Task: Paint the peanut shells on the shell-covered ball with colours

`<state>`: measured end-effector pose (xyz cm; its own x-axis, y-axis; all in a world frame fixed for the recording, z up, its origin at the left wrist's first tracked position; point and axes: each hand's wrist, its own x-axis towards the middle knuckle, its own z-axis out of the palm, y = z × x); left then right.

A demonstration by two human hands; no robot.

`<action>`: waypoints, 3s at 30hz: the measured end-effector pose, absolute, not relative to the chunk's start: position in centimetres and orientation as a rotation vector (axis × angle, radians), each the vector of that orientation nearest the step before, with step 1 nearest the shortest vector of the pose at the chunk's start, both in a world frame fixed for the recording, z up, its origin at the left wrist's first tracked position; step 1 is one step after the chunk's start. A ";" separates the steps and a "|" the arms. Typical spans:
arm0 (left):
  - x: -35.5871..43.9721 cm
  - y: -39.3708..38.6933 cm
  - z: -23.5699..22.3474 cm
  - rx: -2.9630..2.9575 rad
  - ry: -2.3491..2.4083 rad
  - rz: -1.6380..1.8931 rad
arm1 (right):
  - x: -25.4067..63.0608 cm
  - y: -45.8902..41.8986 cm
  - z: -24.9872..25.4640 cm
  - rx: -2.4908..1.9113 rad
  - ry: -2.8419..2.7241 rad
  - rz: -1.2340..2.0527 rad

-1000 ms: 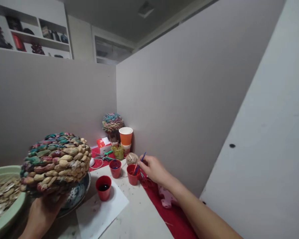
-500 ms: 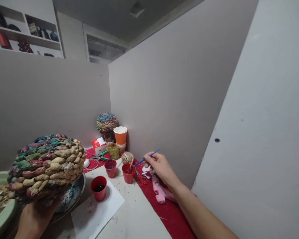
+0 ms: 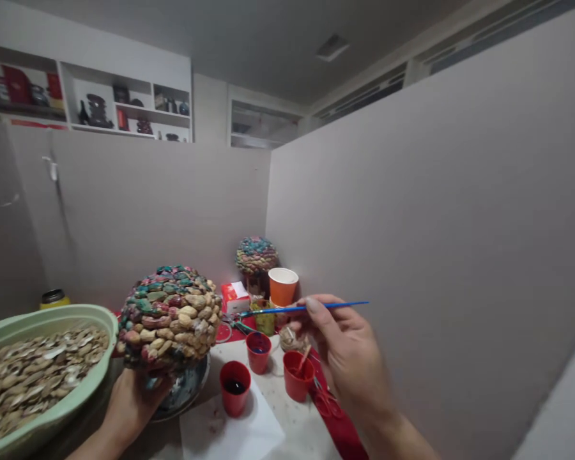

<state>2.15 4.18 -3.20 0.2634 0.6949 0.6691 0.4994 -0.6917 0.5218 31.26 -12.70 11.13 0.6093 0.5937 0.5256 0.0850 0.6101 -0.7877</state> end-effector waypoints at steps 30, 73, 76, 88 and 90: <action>2.8 2.9 -2.4 2.241 1.081 1.441 | 22.9 -9.6 11.5 -0.685 -1.581 -0.316; 3.1 3.1 -2.7 2.221 1.130 1.422 | 24.2 -11.4 12.1 -0.699 -1.634 -0.299; 3.1 3.3 -2.9 2.204 1.129 1.486 | 23.6 -11.9 12.3 -0.722 -1.535 -0.267; 2.7 4.7 -5.1 2.310 1.070 1.668 | 22.7 -13.9 13.4 -0.728 -1.297 -0.208; 2.6 4.9 -5.4 2.332 1.094 1.666 | 23.3 -13.8 13.4 -0.726 -1.351 -0.190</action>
